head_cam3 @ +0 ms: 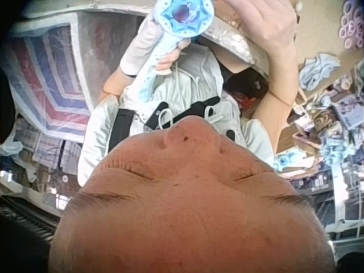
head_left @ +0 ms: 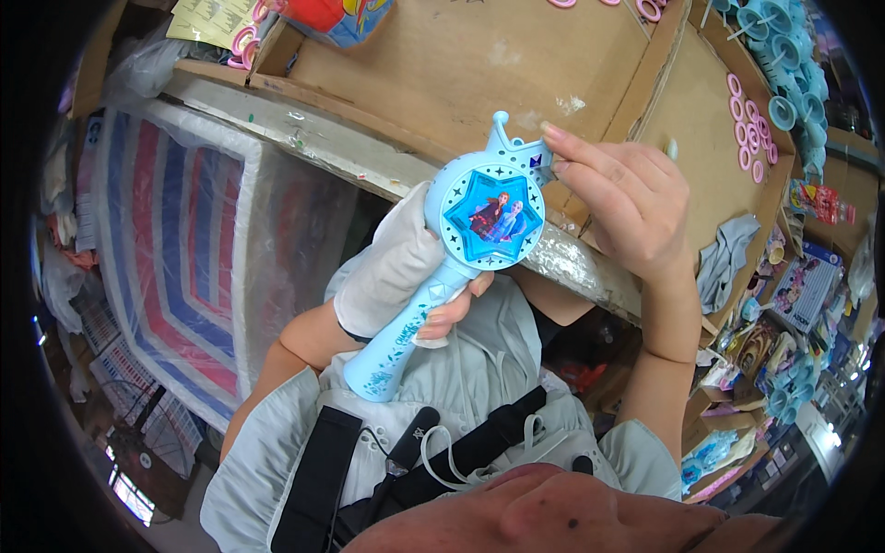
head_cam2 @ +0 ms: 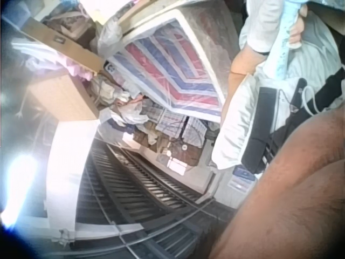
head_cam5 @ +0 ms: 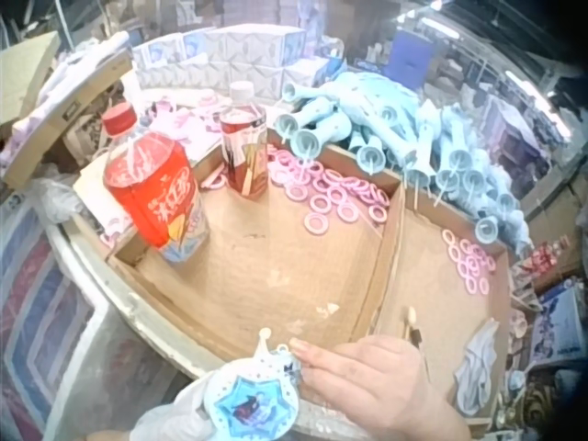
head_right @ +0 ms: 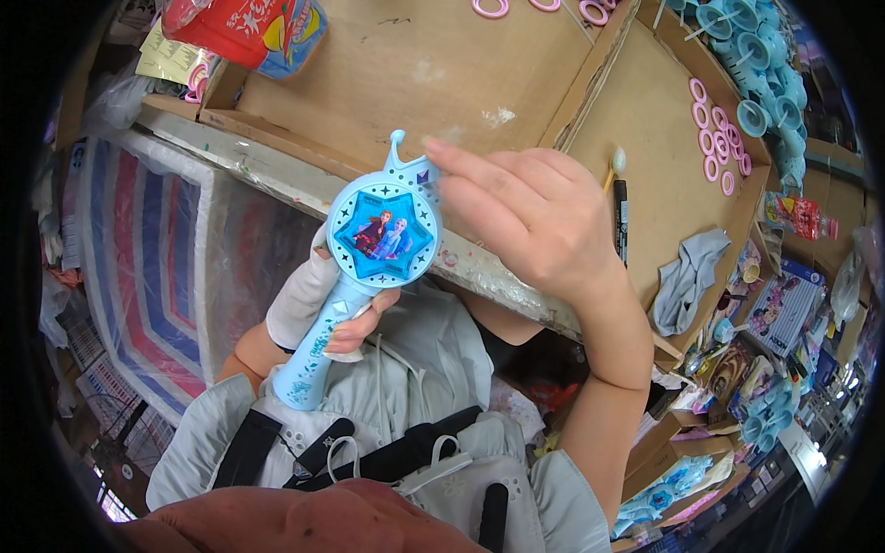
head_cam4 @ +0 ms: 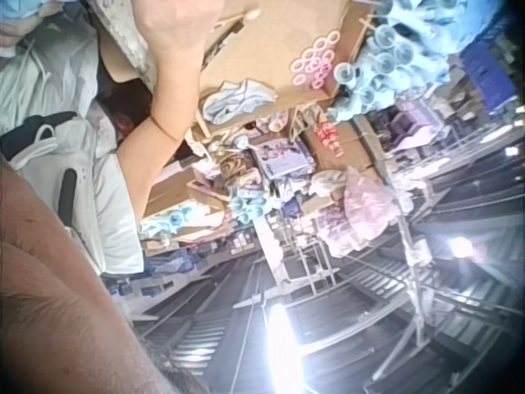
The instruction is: The person wipes a light blue plastic toy wand with a white cloth, rotating it to clean multiple sides. The person then picks up a second similar toy and wipes it in the same manner before placing it back on the table.
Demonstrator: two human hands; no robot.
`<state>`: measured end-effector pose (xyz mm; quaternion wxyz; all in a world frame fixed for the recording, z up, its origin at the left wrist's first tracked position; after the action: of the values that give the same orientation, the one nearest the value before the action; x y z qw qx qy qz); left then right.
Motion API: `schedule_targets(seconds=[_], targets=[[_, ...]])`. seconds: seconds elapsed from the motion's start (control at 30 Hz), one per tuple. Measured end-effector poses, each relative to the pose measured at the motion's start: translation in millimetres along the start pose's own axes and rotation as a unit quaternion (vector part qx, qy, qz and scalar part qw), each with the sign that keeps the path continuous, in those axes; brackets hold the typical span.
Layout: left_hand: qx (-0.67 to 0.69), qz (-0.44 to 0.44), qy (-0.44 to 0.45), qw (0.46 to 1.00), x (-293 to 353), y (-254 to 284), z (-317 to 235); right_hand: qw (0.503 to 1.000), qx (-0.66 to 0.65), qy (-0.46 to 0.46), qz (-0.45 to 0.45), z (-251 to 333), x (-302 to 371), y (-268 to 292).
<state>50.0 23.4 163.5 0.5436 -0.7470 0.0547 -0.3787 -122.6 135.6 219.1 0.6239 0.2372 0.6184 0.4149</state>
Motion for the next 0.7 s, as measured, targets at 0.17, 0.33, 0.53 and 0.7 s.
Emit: schedule_targets(seconds=[0.17,0.33,0.53,0.7], targets=[[0.018,0.007,-0.006,1.0,-0.1,-1.4,2.5,1.0,0.012,-0.005,0.002,1.6,0.2,0.6],[0.042,-0.019,-0.021,0.999,-0.1,0.6,5.3,1.0,0.006,-0.002,-0.001,0.3,0.5,2.9],[0.085,0.0,-0.004,0.996,0.0,-1.9,5.1,1.0,0.017,-0.001,-0.005,3.7,-2.3,1.4],[-0.005,-0.037,-0.007,0.999,1.9,-0.9,2.2,1.0,0.008,-0.003,0.002,2.6,-1.3,2.2]])
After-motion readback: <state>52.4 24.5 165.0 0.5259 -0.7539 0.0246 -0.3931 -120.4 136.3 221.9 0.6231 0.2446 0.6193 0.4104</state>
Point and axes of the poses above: each hand's wrist, its own x-axis away from the middle knuckle, its own y-axis out of the back of the hand, z = x × y, the point moved 4 cm from there along -x, towards the middle knuckle, and after that the axes turned 9 degrees about y, right-handed, at the moved point
